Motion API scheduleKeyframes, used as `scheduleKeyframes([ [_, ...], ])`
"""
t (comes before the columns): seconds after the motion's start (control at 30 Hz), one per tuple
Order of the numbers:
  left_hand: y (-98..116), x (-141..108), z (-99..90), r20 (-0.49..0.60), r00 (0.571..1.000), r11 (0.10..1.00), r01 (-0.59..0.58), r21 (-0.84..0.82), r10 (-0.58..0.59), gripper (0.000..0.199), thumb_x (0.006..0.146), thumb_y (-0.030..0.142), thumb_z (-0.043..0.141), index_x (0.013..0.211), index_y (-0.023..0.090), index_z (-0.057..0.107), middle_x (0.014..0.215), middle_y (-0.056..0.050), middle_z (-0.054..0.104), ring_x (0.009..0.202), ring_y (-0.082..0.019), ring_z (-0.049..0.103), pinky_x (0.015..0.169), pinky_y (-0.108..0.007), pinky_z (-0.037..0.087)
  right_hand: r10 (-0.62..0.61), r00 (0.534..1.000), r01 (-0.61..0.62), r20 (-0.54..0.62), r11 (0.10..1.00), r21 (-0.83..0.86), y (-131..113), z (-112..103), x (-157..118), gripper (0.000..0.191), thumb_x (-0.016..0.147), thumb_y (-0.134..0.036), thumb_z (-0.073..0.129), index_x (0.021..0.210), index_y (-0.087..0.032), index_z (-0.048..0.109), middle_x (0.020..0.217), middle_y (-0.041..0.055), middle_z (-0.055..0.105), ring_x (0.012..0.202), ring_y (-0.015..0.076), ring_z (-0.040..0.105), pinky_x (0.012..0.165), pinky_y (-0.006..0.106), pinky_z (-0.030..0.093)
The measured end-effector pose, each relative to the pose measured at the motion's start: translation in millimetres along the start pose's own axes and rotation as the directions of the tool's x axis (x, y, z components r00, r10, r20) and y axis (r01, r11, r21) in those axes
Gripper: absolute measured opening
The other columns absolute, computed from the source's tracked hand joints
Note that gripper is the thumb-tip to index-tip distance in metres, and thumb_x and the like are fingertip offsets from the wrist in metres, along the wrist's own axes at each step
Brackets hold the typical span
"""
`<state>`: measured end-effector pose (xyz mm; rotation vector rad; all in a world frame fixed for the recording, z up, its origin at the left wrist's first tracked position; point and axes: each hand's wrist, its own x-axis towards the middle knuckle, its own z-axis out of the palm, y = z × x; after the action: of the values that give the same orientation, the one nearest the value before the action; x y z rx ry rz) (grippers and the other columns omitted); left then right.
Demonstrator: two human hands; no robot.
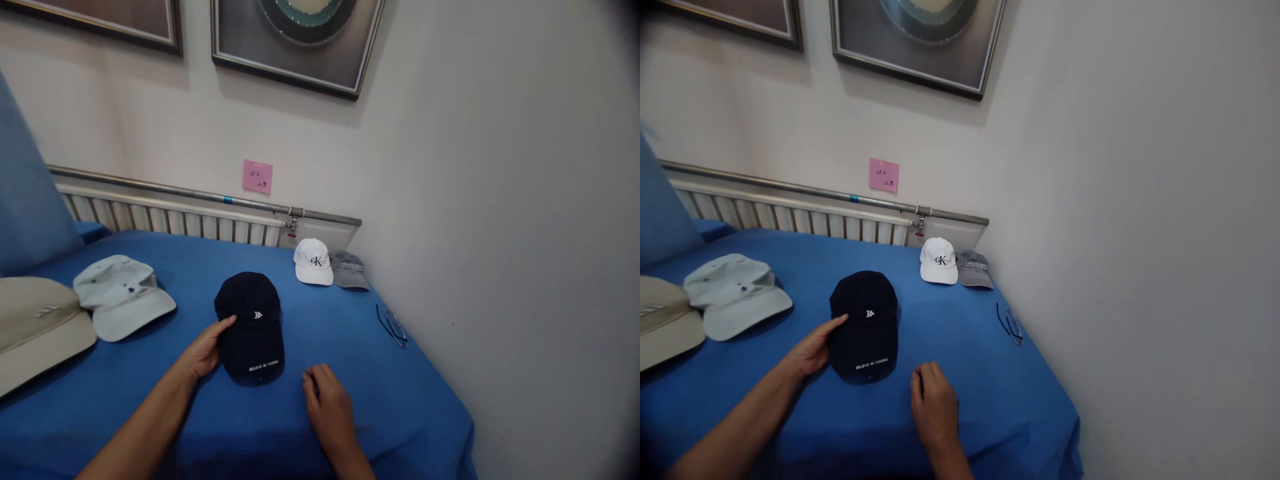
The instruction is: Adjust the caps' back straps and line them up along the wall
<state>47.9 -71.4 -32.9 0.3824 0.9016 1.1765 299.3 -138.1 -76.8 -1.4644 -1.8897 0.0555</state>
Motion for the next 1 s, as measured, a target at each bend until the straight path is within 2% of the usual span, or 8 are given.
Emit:
scheduleKeyframes([
  [0.1, -0.8, 3.4, -3.1, -0.012, 1.0, 1.0, -0.02, 0.0, 0.02, 0.019, 0.086, 0.015, 0.061, 0.101, 0.008, 0.069, 0.095, -0.014, 0.075, 0.079, -0.022, 0.073, 0.081, -0.032, 0.058, -0.014, 1.0, 0.014, -0.003, 1.0, 0.003, -0.3, -0.1, 0.0, 0.022, 0.092, -0.019, 0.042, 0.075, -0.021, 0.055, 0.072, 0.0024, 0.06, 0.065, 0.015, 0.057, 0.062, 0.026, 0.039],
  [0.27, -1.9, 7.2, -6.5, -0.011, 1.0, 1.0, -0.014, 0.01, 0.015, 0.023, 0.084, 0.016, 0.063, 0.105, 0.007, 0.068, 0.095, -0.015, 0.075, 0.082, -0.023, 0.073, 0.083, -0.035, 0.058, -0.015, 1.0, 0.015, 0.012, 1.0, 0.011, 0.3, -0.4, -0.9, 0.021, 0.093, -0.019, 0.042, 0.077, -0.021, 0.056, 0.075, 0.003, 0.061, 0.067, 0.015, 0.058, 0.063, 0.026, 0.04],
  [0.57, -0.4, 0.8, 0.5, -0.022, 0.999, 1.0, -0.024, 0.004, 0.024, 0.019, 0.087, 0.015, 0.058, 0.101, 0.007, 0.069, 0.095, -0.014, 0.075, 0.081, -0.022, 0.073, 0.081, -0.033, 0.059, -0.015, 1.0, 0.015, 0.022, 1.0, 0.007, 0.4, 0.0, -0.9, 0.021, 0.092, -0.019, 0.042, 0.076, -0.021, 0.056, 0.074, 0.0032, 0.061, 0.068, 0.016, 0.057, 0.064, 0.027, 0.039],
  [1.0, 0.9, 2.5, 0.5, -0.07, 0.997, 0.999, -0.026, -0.021, 0.024, 0.014, 0.087, 0.01, 0.056, 0.095, 0.008, 0.068, 0.083, -0.01, 0.075, 0.069, -0.019, 0.072, 0.065, -0.028, 0.059, -0.002, 1.0, 0.002, 0.023, 1.0, -0.003, -1.0, -2.3, -2.4, 0.02, 0.091, -0.017, 0.043, 0.076, -0.02, 0.056, 0.076, 0.0034, 0.062, 0.07, 0.0156, 0.057, 0.065, 0.027, 0.038],
])
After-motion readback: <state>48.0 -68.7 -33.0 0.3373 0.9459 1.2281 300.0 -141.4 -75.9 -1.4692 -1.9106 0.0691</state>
